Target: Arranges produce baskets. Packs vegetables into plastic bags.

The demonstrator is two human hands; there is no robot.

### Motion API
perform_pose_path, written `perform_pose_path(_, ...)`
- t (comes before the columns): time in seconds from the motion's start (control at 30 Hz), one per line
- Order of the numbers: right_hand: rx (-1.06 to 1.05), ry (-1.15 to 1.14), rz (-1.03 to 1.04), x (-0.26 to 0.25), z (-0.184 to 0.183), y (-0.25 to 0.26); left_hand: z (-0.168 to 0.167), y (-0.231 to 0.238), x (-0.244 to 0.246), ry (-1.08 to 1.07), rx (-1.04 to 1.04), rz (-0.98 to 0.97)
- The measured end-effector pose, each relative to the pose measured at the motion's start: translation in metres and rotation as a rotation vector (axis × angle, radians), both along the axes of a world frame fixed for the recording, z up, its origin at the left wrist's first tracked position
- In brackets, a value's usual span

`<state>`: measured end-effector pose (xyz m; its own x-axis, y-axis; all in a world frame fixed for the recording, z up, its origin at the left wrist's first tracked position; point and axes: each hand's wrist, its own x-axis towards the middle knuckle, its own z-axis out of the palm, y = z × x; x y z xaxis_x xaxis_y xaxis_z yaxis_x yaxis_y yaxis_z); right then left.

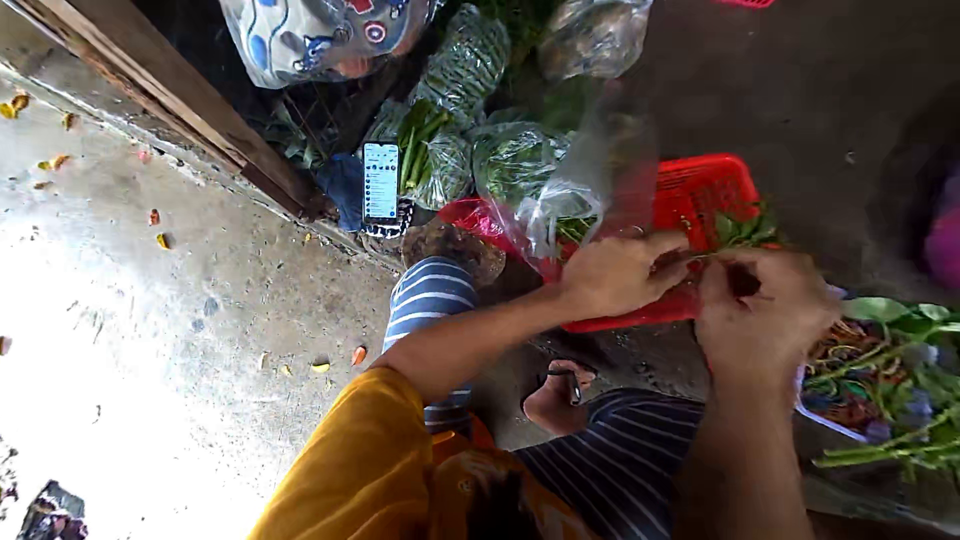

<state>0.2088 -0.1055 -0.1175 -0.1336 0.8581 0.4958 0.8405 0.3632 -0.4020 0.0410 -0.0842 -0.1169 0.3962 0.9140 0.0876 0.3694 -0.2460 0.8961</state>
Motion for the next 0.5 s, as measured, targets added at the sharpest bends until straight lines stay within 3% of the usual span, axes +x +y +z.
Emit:
perform_pose_path(0.1,-0.009,0.015,0.043,-0.005,0.002,0.001,-0.007,0.003,-0.004,0.017,0.034,-0.031)
perform_pose_path(0.23,-0.037,0.111,0.063,-0.008,0.003,0.001,-0.006,0.002,-0.011,-0.274,-0.077,-0.049)
perform_pose_path(0.43,-0.074,0.292,0.052,-0.004,-0.006,0.004,-0.001,0.003,-0.011,-0.575,-0.599,0.035)
perform_pose_path(0.5,-0.083,0.296,0.049,-0.001,-0.006,0.003,-0.001,0.005,-0.008,-0.585,-0.655,0.069)
